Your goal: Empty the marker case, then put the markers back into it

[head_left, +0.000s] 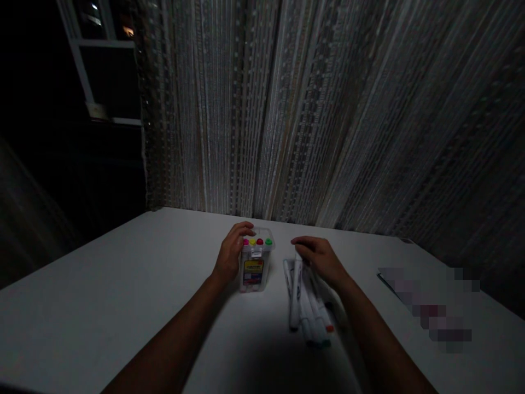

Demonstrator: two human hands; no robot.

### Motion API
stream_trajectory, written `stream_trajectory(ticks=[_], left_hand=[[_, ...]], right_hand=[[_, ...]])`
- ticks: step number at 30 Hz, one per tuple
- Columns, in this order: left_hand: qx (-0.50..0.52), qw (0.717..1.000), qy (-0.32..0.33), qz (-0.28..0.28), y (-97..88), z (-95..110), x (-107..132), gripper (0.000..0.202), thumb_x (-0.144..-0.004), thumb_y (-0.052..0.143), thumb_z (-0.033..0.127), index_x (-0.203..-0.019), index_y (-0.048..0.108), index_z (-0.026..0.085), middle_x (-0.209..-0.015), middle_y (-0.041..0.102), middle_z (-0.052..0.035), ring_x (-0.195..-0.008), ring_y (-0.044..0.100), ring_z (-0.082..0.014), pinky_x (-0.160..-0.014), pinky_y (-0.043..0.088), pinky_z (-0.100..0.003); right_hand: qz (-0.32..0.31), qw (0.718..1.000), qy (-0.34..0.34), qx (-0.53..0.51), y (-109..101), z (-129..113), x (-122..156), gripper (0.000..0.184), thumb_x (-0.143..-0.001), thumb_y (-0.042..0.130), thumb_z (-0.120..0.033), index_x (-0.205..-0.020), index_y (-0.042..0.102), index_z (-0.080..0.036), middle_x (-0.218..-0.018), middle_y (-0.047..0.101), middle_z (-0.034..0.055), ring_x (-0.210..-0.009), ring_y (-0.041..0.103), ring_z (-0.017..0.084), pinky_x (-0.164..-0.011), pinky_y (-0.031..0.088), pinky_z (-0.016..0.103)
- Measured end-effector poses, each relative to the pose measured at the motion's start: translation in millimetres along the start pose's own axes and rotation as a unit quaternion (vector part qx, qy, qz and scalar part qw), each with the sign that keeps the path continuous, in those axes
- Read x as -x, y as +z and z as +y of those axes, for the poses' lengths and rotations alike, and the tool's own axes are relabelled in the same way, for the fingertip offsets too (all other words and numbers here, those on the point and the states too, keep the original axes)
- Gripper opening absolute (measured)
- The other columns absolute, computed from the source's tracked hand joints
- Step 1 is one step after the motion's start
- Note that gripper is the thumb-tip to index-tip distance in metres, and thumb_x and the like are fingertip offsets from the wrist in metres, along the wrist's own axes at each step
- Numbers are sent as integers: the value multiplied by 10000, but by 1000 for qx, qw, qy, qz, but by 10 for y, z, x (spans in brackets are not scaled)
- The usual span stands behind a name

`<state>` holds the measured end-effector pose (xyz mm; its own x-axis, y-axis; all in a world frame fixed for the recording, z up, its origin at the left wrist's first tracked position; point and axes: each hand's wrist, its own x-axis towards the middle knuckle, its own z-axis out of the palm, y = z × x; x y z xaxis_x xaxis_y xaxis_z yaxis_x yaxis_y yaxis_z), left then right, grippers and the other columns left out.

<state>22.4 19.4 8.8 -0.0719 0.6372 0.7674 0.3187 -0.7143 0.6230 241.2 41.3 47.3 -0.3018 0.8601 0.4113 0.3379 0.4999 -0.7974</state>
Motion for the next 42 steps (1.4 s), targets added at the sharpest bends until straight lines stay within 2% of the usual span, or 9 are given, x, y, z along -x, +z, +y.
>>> stream_trajectory(ticks=[3,5,7,9,14,21,27,37,42], left_hand=[[6,1000,-1,3,2,1,-3,468,-861,261,506,-868,579,163,-1080,539,-109,-1069,488,-232,-930,381,-382],[12,1000,4,7,7,3,-2,480,-860,256,516,-860,582,164,-1080,542,-111,-1075,489,-233,-936,379,-381],[29,1000,-6,7,17,3,4,476,-859,262,522,-910,572,163,-1074,547,-106,-1045,512,-227,-910,401,-372],[58,998,-33,5,29,2,13,463,-860,273,521,-1012,533,168,-1073,552,-96,-980,550,-211,-846,441,-351],[94,994,-63,5,43,-23,28,438,-867,300,506,-1132,454,194,-1136,542,-79,-929,576,-186,-798,458,-316],[55,998,-20,12,51,-58,11,443,-883,279,482,-1102,498,164,-1077,574,-88,-995,538,-211,-880,410,-349],[60,998,23,12,68,-21,-17,444,-900,258,447,-1052,545,144,-1097,556,-106,-1053,501,-216,-936,364,-350],[58,998,28,16,54,-30,-18,408,-889,308,437,-1049,543,145,-1054,565,-103,-1021,515,-217,-915,381,-348],[51,998,35,24,58,-68,-13,403,-898,294,407,-1016,571,139,-1058,565,-107,-1043,504,-208,-951,360,-353]], right_hand=[[99,982,-56,-148,-374,-309,-116,153,-681,593,-274,-776,621,-157,-511,518,-42,-410,448,89,-393,357,210],[170,961,-111,-187,-535,-574,-197,132,-668,613,-264,-760,602,-170,-562,534,-40,-432,471,83,-410,390,207],[223,942,-177,-178,-564,-826,-274,102,-688,601,-256,-753,583,-179,-603,542,-40,-452,481,75,-423,402,198],[231,937,-229,-126,-458,-1009,-340,82,-709,584,-238,-769,575,-183,-609,534,-45,-470,489,78,-440,410,197],[132,952,-275,35,65,-1077,-437,131,-744,521,-189,-843,603,-163,-692,584,0,-596,546,116,-549,446,235],[-5,965,-223,135,537,-867,-391,197,-786,445,-168,-788,641,-153,-715,628,32,-664,572,138,-609,427,235],[-41,974,-176,136,679,-730,-412,169,-766,475,-136,-726,639,-144,-636,617,14,-628,561,133,-604,408,227],[-74,973,-155,155,795,-637,-379,203,-725,498,-93,-814,666,-165,-808,686,37,-747,602,160,-701,427,260],[-94,968,-168,161,786,-645,-352,241,-787,444,-106,-823,672,-173,-866,687,41,-800,605,157,-739,419,253]])
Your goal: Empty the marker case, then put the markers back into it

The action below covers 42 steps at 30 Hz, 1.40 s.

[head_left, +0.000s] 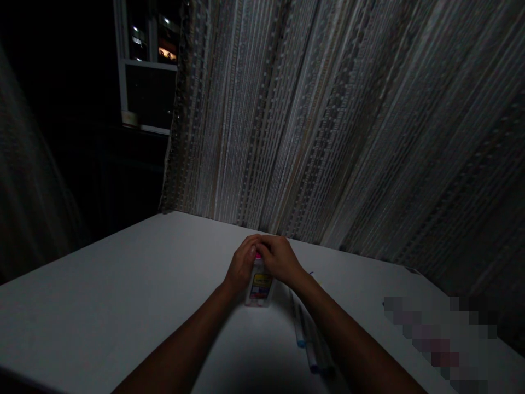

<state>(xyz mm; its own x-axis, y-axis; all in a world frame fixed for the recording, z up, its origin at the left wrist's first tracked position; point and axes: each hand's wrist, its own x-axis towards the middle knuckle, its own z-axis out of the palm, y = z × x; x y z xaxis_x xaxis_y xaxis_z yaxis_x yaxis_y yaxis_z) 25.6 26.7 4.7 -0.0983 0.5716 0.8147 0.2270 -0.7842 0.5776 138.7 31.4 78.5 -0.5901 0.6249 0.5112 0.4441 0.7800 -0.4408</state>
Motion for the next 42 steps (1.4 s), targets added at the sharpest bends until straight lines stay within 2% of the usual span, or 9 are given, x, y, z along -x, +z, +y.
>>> stream_trajectory(ticks=[6,15,18,21,25,29,31,35,42], left_hand=[[7,1000,-3,7,11,-10,11,401,-903,284,385,-1068,558,142,-1100,561,-109,-1071,497,-202,-964,360,-360],[11,1000,-22,7,16,-26,18,360,-894,294,365,-1005,571,165,-1072,566,-84,-1053,502,-191,-942,378,-343],[12,1000,-27,8,18,-14,22,350,-889,298,364,-989,569,168,-1070,558,-83,-1056,498,-189,-932,385,-336],[1,999,-43,5,14,18,21,372,-882,286,397,-890,579,167,-1076,544,-90,-1055,499,-203,-903,403,-339],[-33,998,-56,-7,0,51,13,438,-879,251,438,-789,582,165,-1072,543,-98,-1062,490,-221,-899,394,-351],[-37,998,-59,-4,-7,45,16,446,-872,254,466,-775,574,172,-1083,540,-95,-1053,492,-223,-891,390,-348],[-34,997,-65,-5,-10,36,20,451,-869,257,479,-762,571,173,-1092,536,-95,-1050,492,-224,-879,394,-341],[-23,997,-69,-4,-22,11,29,432,-870,268,478,-763,555,173,-1086,534,-92,-1021,512,-222,-876,393,-338],[-40,996,-76,-5,-22,41,29,421,-876,259,465,-765,544,175,-1084,532,-76,-970,541,-210,-861,409,-334]], right_hand=[[0,998,20,60,-21,-32,6,247,-838,397,-117,-850,644,-132,-840,675,74,-732,593,151,-676,408,235],[9,1000,2,6,-25,-14,32,260,-784,419,-79,-830,662,-162,-872,672,62,-801,595,160,-733,416,253],[50,998,-14,-23,-79,19,81,248,-778,413,-90,-809,652,-149,-824,657,63,-783,586,158,-734,425,263],[125,990,-25,-62,-211,96,190,224,-794,407,-141,-782,630,-157,-811,641,55,-783,581,152,-728,433,260],[199,979,39,-35,-304,351,425,205,-796,415,-194,-766,614,-156,-804,640,60,-782,579,162,-720,429,264],[117,975,168,85,-153,668,683,222,-798,416,-184,-732,624,-144,-768,649,69,-732,573,170,-670,407,258],[70,965,204,152,-62,770,786,240,-806,403,-159,-734,631,-138,-775,651,75,-740,567,169,-672,389,254],[3,953,209,221,10,839,900,245,-820,400,-148,-764,638,-138,-804,653,79,-760,560,165,-688,363,253],[-81,933,193,291,123,858,952,208,-802,484,-259,-886,629,-136,-905,636,118,-888,544,227,-744,352,312]])
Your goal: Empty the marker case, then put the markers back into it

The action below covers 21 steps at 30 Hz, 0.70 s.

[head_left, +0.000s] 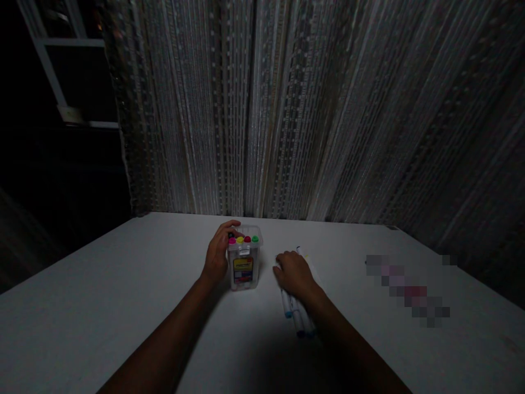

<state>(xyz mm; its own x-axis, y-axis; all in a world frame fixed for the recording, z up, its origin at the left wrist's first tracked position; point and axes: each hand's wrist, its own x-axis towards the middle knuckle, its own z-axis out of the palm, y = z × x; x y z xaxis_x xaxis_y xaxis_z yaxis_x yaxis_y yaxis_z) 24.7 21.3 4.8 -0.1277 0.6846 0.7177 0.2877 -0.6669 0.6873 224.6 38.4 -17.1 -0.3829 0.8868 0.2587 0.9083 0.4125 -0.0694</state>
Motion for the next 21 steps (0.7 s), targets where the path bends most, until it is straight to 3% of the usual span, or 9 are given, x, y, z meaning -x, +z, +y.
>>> stream_trajectory(ticks=[7,12,17,21], left_hand=[[-2,1000,11,4,12,51,0,408,-878,259,439,-762,542,170,-1065,536,-82,-961,540,-205,-834,421,-321],[14,1000,2,1,10,-2,-2,407,-873,269,454,-765,539,169,-1086,528,-88,-952,545,-212,-849,420,-341],[25,1000,2,-1,14,-6,-6,396,-873,275,447,-767,543,175,-1098,521,-84,-970,532,-210,-860,407,-342],[14,1000,8,-2,16,8,-14,425,-872,266,457,-759,562,174,-1077,534,-86,-1041,497,-217,-909,375,-342]], right_hand=[[-4,999,-7,44,99,-126,-14,231,-775,483,-240,-945,598,-134,-937,631,141,-953,516,277,-786,336,382],[1,1000,17,15,89,-162,-6,274,-757,465,-168,-1004,576,-125,-926,639,142,-959,528,262,-822,328,365],[69,985,67,-143,-10,-101,-65,381,-782,440,-199,-1149,508,-122,-878,645,102,-819,581,204,-719,391,292],[182,929,71,-315,-304,1,-179,391,-774,428,-235,-1145,497,-135,-784,596,37,-540,521,122,-548,404,243]])
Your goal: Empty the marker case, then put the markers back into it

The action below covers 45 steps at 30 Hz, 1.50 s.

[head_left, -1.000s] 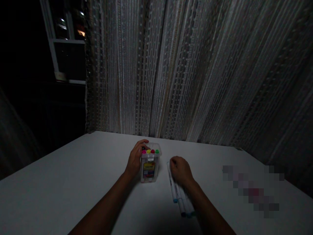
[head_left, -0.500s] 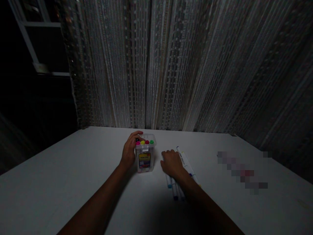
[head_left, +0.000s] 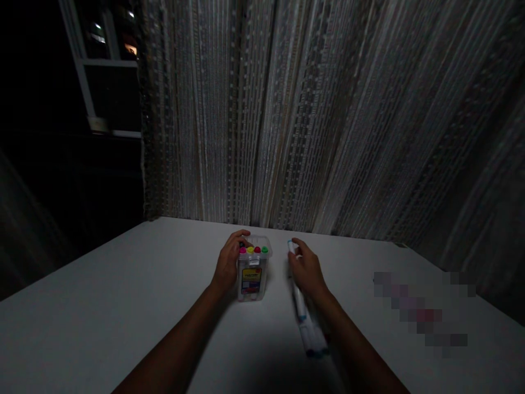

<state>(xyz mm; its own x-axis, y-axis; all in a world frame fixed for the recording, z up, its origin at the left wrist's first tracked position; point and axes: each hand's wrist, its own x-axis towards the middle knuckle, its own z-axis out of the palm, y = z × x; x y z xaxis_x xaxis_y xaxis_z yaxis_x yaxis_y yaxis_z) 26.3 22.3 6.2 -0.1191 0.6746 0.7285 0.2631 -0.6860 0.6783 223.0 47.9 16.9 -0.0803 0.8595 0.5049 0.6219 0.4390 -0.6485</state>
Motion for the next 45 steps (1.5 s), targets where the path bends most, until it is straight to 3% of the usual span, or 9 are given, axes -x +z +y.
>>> stream_trajectory(ticks=[4,7,9,12,18,23,30,36,45], left_hand=[[-1,1000,-2,1,1,2,-2,451,-869,256,476,-762,570,170,-1075,536,-94,-1055,489,-222,-915,365,-342],[4,1000,1,2,2,0,-1,448,-867,261,478,-767,567,167,-1083,532,-101,-1051,493,-220,-911,367,-336],[5,1000,0,5,4,-1,-3,453,-861,264,493,-762,565,169,-1081,536,-102,-1044,497,-219,-898,379,-330],[6,1000,-5,10,11,0,-4,459,-854,268,511,-744,560,175,-1069,547,-96,-1045,498,-217,-897,382,-322],[33,999,-3,23,30,11,3,393,-857,297,500,-785,518,184,-1052,544,-90,-1008,502,-208,-879,396,-322],[49,999,16,17,24,-13,-3,375,-867,304,479,-826,528,180,-1023,549,-84,-1002,501,-205,-891,390,-327],[47,998,35,10,11,-50,-6,364,-874,298,457,-807,529,183,-1045,547,-82,-1026,496,-206,-899,384,-329],[32,998,48,7,9,-32,-3,347,-886,296,398,-825,550,171,-1045,545,-84,-1031,494,-197,-924,368,-328],[32,999,41,6,17,-64,0,341,-880,308,396,-837,567,179,-1051,552,-74,-1034,490,-192,-926,373,-322]], right_hand=[[91,983,-63,-149,-351,-369,-260,499,-766,461,-315,-1230,415,-139,-845,555,32,-440,431,73,-423,350,213],[142,965,-134,-174,-508,-753,-387,493,-782,471,-304,-1252,387,-182,-908,553,47,-486,453,85,-447,376,221],[140,961,-183,-150,-503,-966,-418,447,-803,455,-282,-1240,404,-204,-879,564,40,-531,484,105,-498,406,235],[86,965,-235,-82,-360,-1134,-407,391,-823,427,-250,-1209,449,-194,-831,588,41,-616,537,140,-581,432,256],[-23,973,-227,-31,-19,-1071,-326,309,-840,392,-224,-1106,542,-171,-738,617,36,-647,566,152,-604,420,243],[-92,972,-216,-21,87,-987,-264,247,-847,385,-199,-998,575,-156,-683,601,17,-585,536,130,-565,390,225],[-116,973,-198,-7,132,-910,-231,107,-810,476,-186,-855,565,-149,-637,578,-2,-561,496,121,-549,350,219],[-147,962,-223,65,151,-889,-216,154,-817,473,-164,-791,623,-139,-694,626,32,-626,533,133,-591,352,224],[-165,938,-244,181,121,-954,-186,227,-850,426,-163,-907,645,-163,-808,679,62,-722,590,165,-638,361,234]])
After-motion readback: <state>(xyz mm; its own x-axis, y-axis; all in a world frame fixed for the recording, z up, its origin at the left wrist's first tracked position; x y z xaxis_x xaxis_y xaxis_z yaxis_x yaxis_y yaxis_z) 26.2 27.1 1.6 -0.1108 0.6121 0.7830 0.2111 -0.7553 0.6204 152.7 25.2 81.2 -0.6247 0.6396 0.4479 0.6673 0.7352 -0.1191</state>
